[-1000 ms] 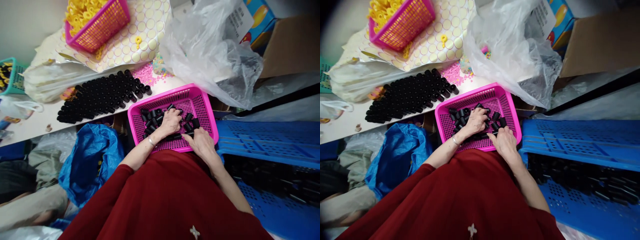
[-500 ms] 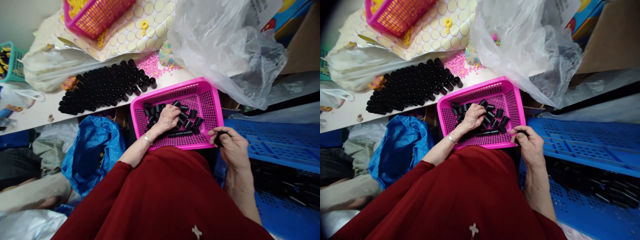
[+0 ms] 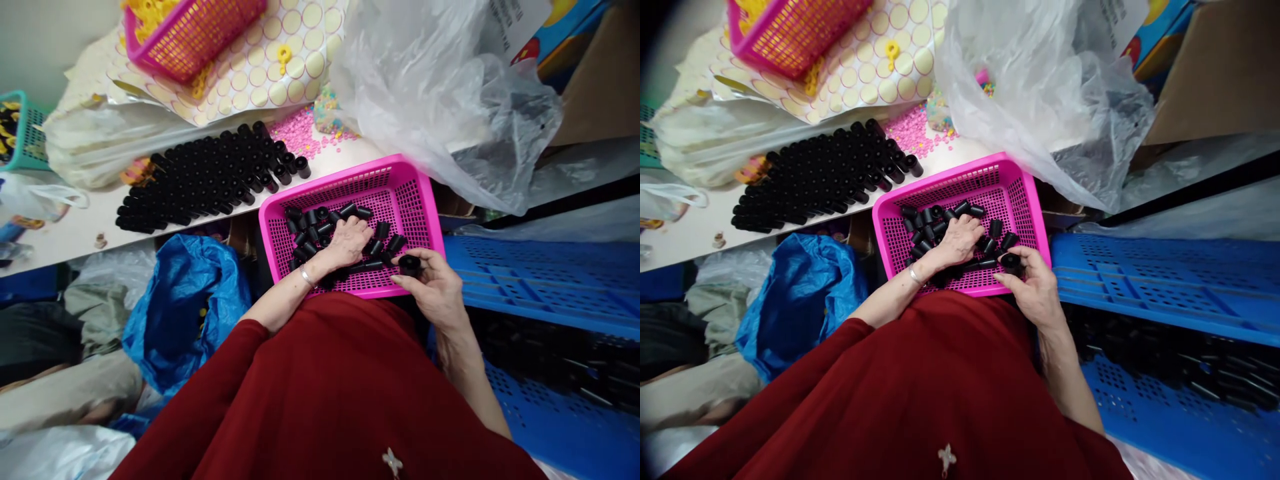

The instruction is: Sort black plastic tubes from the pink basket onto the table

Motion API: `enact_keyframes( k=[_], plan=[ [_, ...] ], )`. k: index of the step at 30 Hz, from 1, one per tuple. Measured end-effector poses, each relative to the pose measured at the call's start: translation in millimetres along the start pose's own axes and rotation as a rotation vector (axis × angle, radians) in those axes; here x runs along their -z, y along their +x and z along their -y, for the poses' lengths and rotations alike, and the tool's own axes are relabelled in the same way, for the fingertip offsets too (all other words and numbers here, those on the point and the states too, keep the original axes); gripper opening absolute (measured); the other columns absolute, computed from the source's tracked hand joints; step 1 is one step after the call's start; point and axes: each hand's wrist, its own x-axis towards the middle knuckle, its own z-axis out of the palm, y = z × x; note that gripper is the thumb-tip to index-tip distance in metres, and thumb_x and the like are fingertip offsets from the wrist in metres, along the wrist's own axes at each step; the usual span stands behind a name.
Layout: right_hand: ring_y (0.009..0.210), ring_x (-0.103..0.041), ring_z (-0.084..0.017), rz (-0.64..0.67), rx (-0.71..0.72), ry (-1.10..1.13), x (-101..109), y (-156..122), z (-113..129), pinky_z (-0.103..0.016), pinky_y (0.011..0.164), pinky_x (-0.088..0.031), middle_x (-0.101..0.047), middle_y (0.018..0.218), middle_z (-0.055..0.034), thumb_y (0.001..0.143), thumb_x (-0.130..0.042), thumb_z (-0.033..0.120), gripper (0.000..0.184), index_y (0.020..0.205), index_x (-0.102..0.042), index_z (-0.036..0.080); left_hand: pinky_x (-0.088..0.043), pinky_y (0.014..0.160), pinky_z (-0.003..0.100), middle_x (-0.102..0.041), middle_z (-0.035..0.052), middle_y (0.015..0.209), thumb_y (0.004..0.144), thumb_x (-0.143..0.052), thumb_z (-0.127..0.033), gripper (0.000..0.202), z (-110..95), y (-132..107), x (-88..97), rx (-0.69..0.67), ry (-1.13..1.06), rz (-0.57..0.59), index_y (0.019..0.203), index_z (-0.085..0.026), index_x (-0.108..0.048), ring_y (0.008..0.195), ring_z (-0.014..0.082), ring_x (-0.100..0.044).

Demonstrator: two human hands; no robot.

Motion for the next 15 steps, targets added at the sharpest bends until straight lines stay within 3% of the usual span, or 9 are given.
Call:
enact_keyframes(
  k=[5, 9, 15],
  plan=[
    [0.089, -0.073, -0.021, -0.026, 0.03, -0.045, -2, -4, -1, -0.041, 0.088, -0.061, -0.076, 0.096, -0.002, 0.065, -0.092, 0.043, 0.057, 0.111, -0.064, 0.024, -0.047, 0.101, 0.04, -0.066, 0.0091, 0.115, 0.082, -0.075, -0.016, 0.03, 7, -17, -3.3, -0.019, -0.592, -0.129, 0.111, -0.015, -0.067, 0.114, 0.0238, -0.057],
    [0.097, -0.072, -0.023, -0.082, 0.121, -0.117, -5, -5, 2, -0.046, 0.1, -0.057, -0.077, 0.104, -0.0035, 0.066, -0.091, 0.044, 0.052, 0.111, -0.072, 0.025, -0.05, 0.09, 0.033, -0.065, 0.0052, 0.105, 0.078, -0.081, -0.023, 0.033, 7, -23, -9.4, -0.059, -1.084, -0.09, 0.105, -0.015, -0.065, 0.097, 0.0171, -0.061],
    [0.104, -0.071, -0.024, -0.105, 0.17, -0.092, -10, -3, 8, -0.048, 0.103, -0.056, -0.075, 0.109, -0.0036, 0.071, -0.088, 0.038, 0.041, 0.109, -0.076, 0.027, -0.05, 0.089, 0.033, -0.066, 0.0042, 0.104, 0.072, -0.085, -0.025, 0.037, 4, -24, -15.0, -0.033, -1.238, -0.087, 0.103, -0.016, -0.067, 0.093, 0.0159, -0.06]
  ],
)
